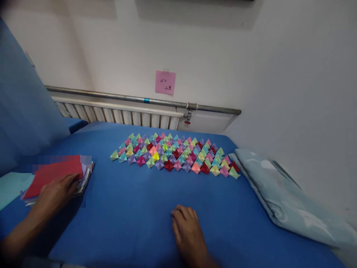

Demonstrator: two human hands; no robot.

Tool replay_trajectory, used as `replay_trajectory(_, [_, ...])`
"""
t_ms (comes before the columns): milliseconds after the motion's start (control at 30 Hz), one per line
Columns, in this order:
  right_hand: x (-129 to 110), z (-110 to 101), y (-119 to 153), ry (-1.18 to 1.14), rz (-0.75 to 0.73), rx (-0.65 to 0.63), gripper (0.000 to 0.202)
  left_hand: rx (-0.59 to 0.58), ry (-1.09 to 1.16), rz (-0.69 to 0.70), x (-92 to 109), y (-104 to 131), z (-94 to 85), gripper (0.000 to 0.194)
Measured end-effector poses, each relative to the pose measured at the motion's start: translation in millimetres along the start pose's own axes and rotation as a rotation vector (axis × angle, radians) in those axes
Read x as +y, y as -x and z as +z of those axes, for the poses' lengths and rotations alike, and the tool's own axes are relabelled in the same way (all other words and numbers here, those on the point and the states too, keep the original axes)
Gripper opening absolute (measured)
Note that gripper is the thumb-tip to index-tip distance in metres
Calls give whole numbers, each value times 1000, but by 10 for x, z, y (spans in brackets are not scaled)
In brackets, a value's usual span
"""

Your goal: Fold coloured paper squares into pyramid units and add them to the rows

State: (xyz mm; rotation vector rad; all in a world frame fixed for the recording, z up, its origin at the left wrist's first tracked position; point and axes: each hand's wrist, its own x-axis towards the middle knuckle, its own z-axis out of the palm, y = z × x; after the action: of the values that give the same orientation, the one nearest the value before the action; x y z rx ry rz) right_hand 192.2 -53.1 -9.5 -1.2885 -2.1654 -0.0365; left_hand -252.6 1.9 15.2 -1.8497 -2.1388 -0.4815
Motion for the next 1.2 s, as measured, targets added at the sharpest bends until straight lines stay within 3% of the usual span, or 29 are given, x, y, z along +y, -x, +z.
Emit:
replay_trajectory(133, [-11, -3, -5, 12, 3, -4, 25, -34, 41, 61, 26, 37, -51, 32])
replay_trajectory(333, [51, 47, 28, 18, -15, -9, 26, 120, 155, 18, 42, 95, -55, 27])
replay_trajectory(567, [298, 235, 100, 42, -79, 42, 28, 189, 154, -96, 34, 177, 4, 27])
replay_trajectory(833, [237, 190, 75, 99, -145, 94, 37, 346, 309, -124, 50, 319, -181, 20])
replay_trajectory(933, [226, 178, 53, 74, -135, 87, 34, 368, 418, -21, 305, 448, -264, 19])
replay_trajectory(1033, [152, 129, 29, 9, -78, 42, 28, 337, 710, 286, 766, 635, -316, 8])
replay_trajectory(1133, [-3, 36, 31, -133, 84, -41, 24, 122, 877, 579, 1230, 877, -359, 17])
replay_trajectory(1200, [-99, -11, 51, -212, 190, -55, 32, -51, 944, 744, 1420, 1035, -372, 21])
